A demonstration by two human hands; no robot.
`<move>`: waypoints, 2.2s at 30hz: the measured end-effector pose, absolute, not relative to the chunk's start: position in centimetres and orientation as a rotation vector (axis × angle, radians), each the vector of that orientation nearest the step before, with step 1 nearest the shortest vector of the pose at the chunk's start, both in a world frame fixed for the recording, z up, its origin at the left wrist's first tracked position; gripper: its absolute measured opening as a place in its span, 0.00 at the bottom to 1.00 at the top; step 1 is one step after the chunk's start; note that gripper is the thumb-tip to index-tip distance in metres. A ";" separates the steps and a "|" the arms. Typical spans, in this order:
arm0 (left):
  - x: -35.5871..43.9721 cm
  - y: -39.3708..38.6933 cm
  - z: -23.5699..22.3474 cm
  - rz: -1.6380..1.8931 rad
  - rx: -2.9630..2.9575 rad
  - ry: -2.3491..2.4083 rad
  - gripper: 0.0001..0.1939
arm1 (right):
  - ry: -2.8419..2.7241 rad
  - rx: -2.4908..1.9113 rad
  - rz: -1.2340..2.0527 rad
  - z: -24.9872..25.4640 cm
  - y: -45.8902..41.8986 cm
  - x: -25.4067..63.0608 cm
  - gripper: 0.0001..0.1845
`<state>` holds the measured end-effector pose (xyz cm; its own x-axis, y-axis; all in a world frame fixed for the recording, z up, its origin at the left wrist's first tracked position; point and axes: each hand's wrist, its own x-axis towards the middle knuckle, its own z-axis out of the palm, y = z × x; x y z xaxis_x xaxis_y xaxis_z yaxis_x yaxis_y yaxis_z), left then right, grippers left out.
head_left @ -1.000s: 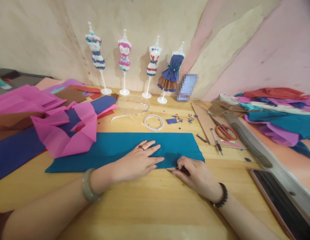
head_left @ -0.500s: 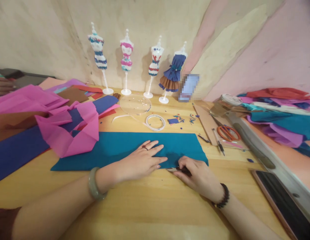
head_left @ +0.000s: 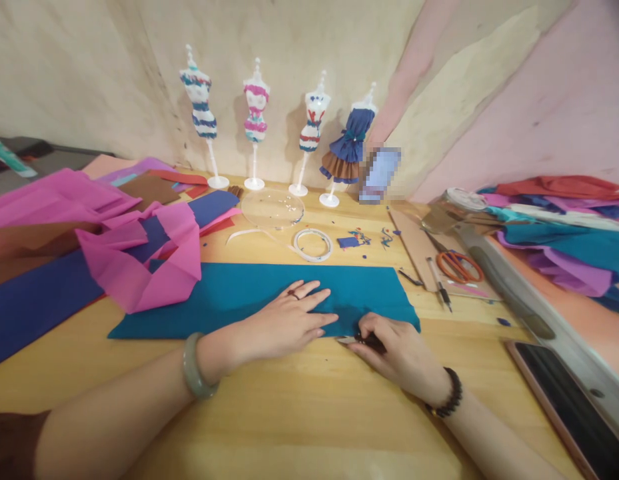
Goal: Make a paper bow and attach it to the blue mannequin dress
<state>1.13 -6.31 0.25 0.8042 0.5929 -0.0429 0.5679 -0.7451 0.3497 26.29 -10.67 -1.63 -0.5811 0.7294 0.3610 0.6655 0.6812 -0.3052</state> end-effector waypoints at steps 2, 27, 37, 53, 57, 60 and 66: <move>1.2 -6.3 0.3 0.089 2.630 0.877 0.20 | -2.435 -1.089 0.191 -1.5 -10.7 26.2 0.12; -0.7 -5.6 1.9 0.188 2.622 0.808 0.23 | -2.444 -1.141 0.175 -1.7 -10.8 26.6 0.12; -0.5 -5.2 0.6 0.123 2.627 0.832 0.19 | -2.434 -1.066 0.065 -1.4 -10.9 26.8 0.12; -0.1 -5.4 -0.1 0.164 2.641 0.787 0.20 | -2.446 -1.078 0.177 -1.1 -10.8 26.8 0.12; 0.1 -5.4 0.3 0.125 2.646 0.803 0.20 | -2.436 -1.077 0.181 -1.3 -10.8 26.9 0.11; 0.2 -5.5 0.5 0.099 2.648 0.810 0.20 | -2.433 -1.076 0.187 -1.3 -10.8 26.8 0.11; 0.3 -5.6 0.4 0.112 2.648 0.815 0.20 | -2.443 -1.062 0.194 -1.0 -10.8 26.4 0.12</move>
